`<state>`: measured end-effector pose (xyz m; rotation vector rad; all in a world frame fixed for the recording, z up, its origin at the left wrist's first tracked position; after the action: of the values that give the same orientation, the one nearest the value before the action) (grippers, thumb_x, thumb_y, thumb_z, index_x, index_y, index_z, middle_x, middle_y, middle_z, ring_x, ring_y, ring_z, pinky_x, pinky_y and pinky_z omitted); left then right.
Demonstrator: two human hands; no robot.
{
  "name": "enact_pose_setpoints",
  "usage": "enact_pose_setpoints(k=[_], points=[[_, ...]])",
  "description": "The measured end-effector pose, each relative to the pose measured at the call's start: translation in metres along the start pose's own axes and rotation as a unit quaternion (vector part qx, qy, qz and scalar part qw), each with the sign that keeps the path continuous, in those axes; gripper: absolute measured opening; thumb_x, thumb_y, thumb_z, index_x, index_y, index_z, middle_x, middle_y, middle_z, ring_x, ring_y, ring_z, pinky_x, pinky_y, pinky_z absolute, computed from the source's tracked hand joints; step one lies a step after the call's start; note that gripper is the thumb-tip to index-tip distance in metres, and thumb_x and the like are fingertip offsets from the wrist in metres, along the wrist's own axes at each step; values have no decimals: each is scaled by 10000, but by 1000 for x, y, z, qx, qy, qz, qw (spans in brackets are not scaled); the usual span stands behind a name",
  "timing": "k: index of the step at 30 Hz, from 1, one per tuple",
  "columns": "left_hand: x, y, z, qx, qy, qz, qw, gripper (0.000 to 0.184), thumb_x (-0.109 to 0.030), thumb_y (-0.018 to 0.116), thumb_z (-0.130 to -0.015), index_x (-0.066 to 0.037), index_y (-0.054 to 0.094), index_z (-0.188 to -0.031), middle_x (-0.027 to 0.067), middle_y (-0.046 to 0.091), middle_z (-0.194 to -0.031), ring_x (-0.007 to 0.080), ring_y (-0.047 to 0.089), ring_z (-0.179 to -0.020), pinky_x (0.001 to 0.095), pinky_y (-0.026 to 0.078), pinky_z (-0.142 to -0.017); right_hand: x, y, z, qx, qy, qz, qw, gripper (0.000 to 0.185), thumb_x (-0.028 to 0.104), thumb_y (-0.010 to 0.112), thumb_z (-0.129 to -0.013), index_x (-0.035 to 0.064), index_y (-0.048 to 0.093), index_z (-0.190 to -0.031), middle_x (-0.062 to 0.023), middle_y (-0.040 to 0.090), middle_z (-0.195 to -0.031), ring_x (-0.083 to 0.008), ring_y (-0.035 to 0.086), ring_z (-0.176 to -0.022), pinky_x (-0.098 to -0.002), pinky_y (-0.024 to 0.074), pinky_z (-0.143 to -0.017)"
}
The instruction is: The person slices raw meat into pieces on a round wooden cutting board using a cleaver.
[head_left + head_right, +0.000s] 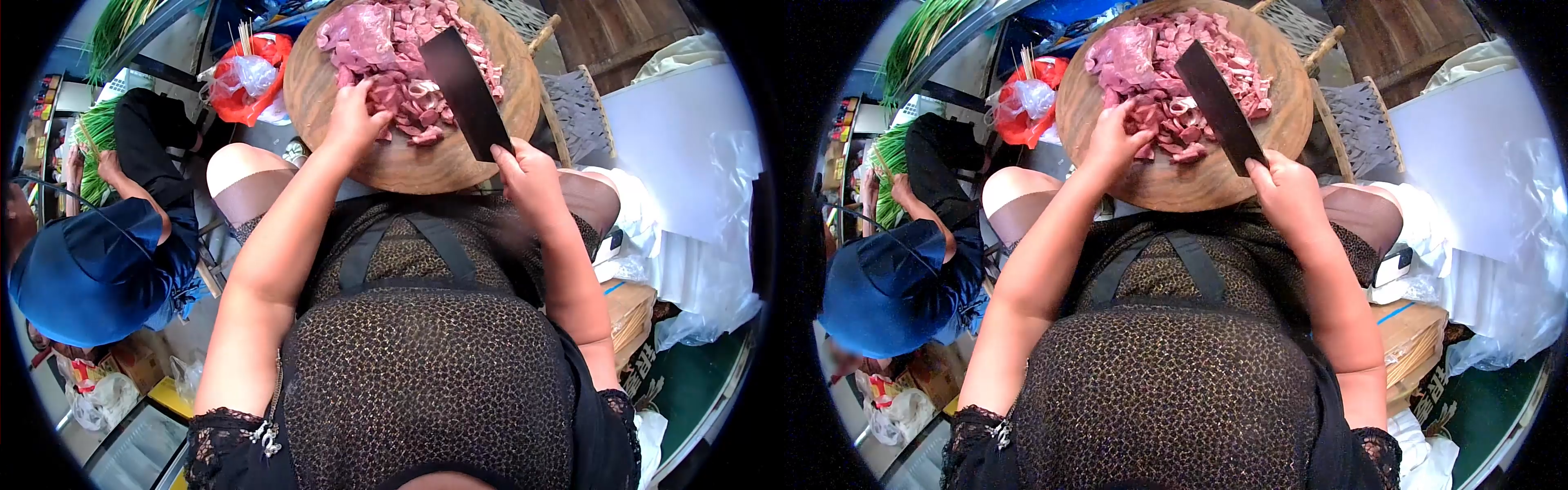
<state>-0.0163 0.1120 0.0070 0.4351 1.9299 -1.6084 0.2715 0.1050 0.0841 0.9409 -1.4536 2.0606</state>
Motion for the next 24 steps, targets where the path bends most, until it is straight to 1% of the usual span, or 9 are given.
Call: enact_pose_setpoints(k=[2, 3, 7, 8, 13, 16, 17, 21, 24], points=[[-3, 4, -15, 12, 10, 216, 976, 477, -88, 757, -844, -18, 605, -1291, 130, 622, -1109, 215, 650, -1028, 322, 526, -926, -1, -1, 3, 2, 12, -9, 1000, 308, 267, 590, -948, -8, 677, -1057, -262, 664, -865, -421, 660, -851, -424, 510, -746], [-14, -8, -20, -6, 18, 186, 982, 408, -2, 703, -874, -32, 626, -1274, 73, 625, -1107, 133, 646, -962, 265, 533, -891, -2, -2, 5, 5, 24, -17, 1000, 310, 266, 591, -949, -13, 675, -1053, -263, 663, -866, -420, 661, -853, -423, 510, -747], [6, -29, -49, -28, 6, 271, 962, 354, 29, 581, -957, -91, 639, -1285, 9, 691, -1102, 90, 635, -932, 235, 529, -863, -3, -10, 14, 30, 26, 7, 999, 290, 260, 597, -947, 1, 677, -1048, -260, 664, -874, -410, 666, -848, -420, 514, -741], [16, -27, -49, 0, -101, 349, 932, 349, 36, 563, -963, -65, 624, -1291, 43, 683, -1172, 86, 636, -953, 236, 523, -882, 3, -7, 17, 64, -15, 28, 997, 273, 256, 601, -941, 13, 681, -1036, -254, 666, -868, -412, 664, -843, -430, 515, -738], [25, -47, -52, 3, -167, 335, 927, 369, 21, 566, -948, -29, 604, -1312, 54, 663, -1183, 102, 625, -986, 248, 513, -888, 23, 16, 22, 164, -117, 152, 968, 245, 273, 599, -912, 51, 696, -946, -235, 671, -847, -421, 659, -833, -502, 526, -748], [83, -32, -70, -52, -140, 239, 959, 350, -37, 623, -911, -59, 660, -1258, 78, 709, -1123, 133, 663, -947, 278, 541, -853, 20, 20, 12, 186, -118, 168, 961, 245, 279, 606, -903, 48, 689, -915, -231, 675, -844, -421, 660, -831, -512, 524, -749], [84, -35, -69, -47, -116, 232, 965, 393, -67, 661, -885, -58, 651, -1278, 90, 708, -1143, 143, 659, -1001, 294, 520, -916, 20, 16, 7, 170, -109, 175, 964, 252, 285, 611, -897, 43, 682, -895, -232, 674, -836, -423, 659, -834, -517, 522, -747], [65, -34, -76, -29, -119, 204, 971, 411, -23, 618, -927, -32, 593, -1337, 76, 654, -1173, 128, 614, -1010, 268, 519, -875, 13, 9, -11, 95, -109, 176, 974, 246, 262, 594, -912, 28, 670, -910, -237, 670, -825, -434, 655, -843, -525, 516, -759], [37, -27, -92, -21, -89, 256, 962, 469, -102, 681, -904, -26, 577, -1354, 118, 651, -1220, 146, 620, -1081, 279, 524, -887, 16, 14, -8, 106, -129, 200, 965, 222, 221, 565, -928, 9, 625, -901, -253, 667, -824, -439, 653, -836, -543, 508, -759]])
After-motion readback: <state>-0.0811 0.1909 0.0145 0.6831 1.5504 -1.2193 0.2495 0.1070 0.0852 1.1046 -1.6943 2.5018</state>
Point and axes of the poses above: each hand's wrist, its own z-axis away from the middle knuckle, its own y-axis out of the palm, x = y × z, the point moved 5 cm from there along -z, towards the middle knuckle
